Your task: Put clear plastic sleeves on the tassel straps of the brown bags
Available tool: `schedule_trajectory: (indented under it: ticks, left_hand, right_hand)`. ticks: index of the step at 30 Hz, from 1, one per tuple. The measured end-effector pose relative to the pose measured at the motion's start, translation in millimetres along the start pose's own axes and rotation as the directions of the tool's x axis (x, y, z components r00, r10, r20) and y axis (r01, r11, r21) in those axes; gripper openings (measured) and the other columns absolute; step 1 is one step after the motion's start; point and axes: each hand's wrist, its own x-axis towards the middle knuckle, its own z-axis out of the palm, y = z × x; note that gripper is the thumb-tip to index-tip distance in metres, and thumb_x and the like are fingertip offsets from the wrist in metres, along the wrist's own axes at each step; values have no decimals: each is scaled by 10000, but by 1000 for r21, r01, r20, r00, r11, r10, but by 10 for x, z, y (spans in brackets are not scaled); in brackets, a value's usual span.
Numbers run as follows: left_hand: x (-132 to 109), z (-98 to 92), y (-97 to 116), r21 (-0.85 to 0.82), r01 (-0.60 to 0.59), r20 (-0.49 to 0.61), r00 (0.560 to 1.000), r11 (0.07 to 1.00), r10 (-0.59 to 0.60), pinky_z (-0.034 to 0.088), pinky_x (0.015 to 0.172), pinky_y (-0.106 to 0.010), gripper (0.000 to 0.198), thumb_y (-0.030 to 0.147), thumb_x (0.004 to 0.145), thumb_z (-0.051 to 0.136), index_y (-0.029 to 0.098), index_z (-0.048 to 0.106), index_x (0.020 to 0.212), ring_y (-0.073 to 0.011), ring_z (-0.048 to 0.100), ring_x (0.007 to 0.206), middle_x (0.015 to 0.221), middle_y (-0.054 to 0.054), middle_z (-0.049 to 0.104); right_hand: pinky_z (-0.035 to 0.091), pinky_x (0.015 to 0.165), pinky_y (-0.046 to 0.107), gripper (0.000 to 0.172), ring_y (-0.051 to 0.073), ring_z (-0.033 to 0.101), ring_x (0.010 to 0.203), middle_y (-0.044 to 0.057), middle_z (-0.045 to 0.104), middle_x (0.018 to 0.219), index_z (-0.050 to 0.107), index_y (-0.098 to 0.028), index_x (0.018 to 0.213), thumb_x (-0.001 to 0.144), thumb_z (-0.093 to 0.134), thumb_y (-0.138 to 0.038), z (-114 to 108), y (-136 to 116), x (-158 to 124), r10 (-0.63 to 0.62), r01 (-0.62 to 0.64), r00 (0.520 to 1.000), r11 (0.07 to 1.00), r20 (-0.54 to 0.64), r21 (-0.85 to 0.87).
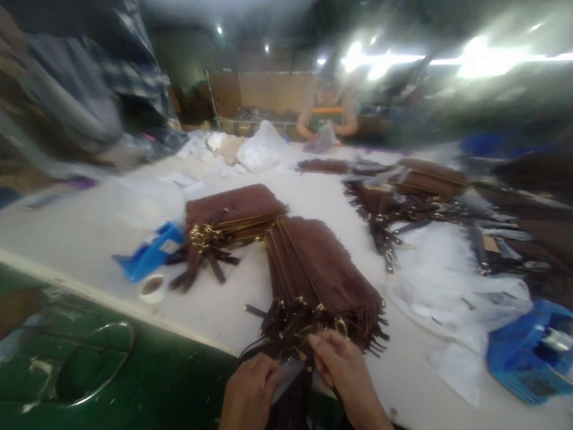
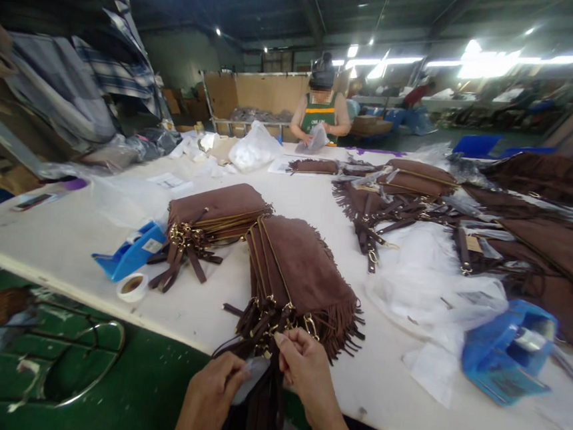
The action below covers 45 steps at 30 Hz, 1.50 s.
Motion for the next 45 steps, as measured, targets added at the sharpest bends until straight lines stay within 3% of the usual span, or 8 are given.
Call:
schedule_trajectory:
  ticks: [5,9,13,19,23,26,31,45]
  left_hand:
    - [42,-78,82,-73,72,60,996,995,-67,419,689,-256,149,233,916,517,217,590,787,-167,618,780,787,8,653]
    - [92,-89,155,-122,75,68,995,990,-68,412,684,-249,155,230,911,517,216,595,778,-162,617,765,782,7,659]
    - [124,-91,226,-127,63,83,995,990,-52,408,665,-250,163,207,896,516,209,599,756,-169,616,755,773,-8,660]
    - [112,-114,227,-192,116,166,983,975,-84,402,681,-269,171,227,892,493,202,598,759,-180,610,769,789,-18,653]
    - [93,-146,175,-311,197,232,964,930,-127,391,675,-272,171,265,875,521,199,595,735,-171,588,727,741,3,625]
    - [77,-146,131,-336,220,249,959,916,-139,376,659,-271,177,288,864,542,195,585,720,-170,576,708,715,11,609]
    - [70,-133,92,-262,194,221,966,945,-137,365,665,-271,203,311,896,502,200,567,740,-167,567,723,732,13,603]
    - [124,-55,156,-189,49,135,991,981,-24,413,698,-274,179,246,910,477,212,605,790,-189,614,810,821,-21,661]
  right_hand:
    - [200,345,176,377,32,298,319,-83,487,428,477,-198,651,761,648,-516,-56,-47,-1,4,-4,999,1000,38,7]
    - [303,400,165,374,46,399,385,-76,504,452,504,-187,651,754,673,-505,-73,-47,2,-30,29,999,999,31,18]
    - [373,411,180,394,76,463,393,-55,547,448,544,-185,708,728,682,-553,-51,-23,4,61,-68,996,991,62,119]
    - [355,422,149,413,34,463,467,42,695,843,614,-167,904,703,748,-502,-63,-26,3,87,-169,973,900,215,402]
    - [316,442,151,409,28,420,485,43,674,859,634,-176,1029,758,721,-470,-101,-25,-17,70,-219,945,861,320,458]
    - [240,416,149,396,15,361,453,16,644,807,607,-176,1053,792,691,-462,-87,-32,-12,36,-193,939,879,343,436]
    - [212,399,162,330,17,342,410,-26,622,683,556,-167,980,813,670,-429,-29,-88,2,-6,-73,964,955,266,287]
    - [174,373,189,330,-5,313,340,56,717,931,495,-188,920,889,527,-515,-57,-107,-51,-44,0,966,986,257,169]
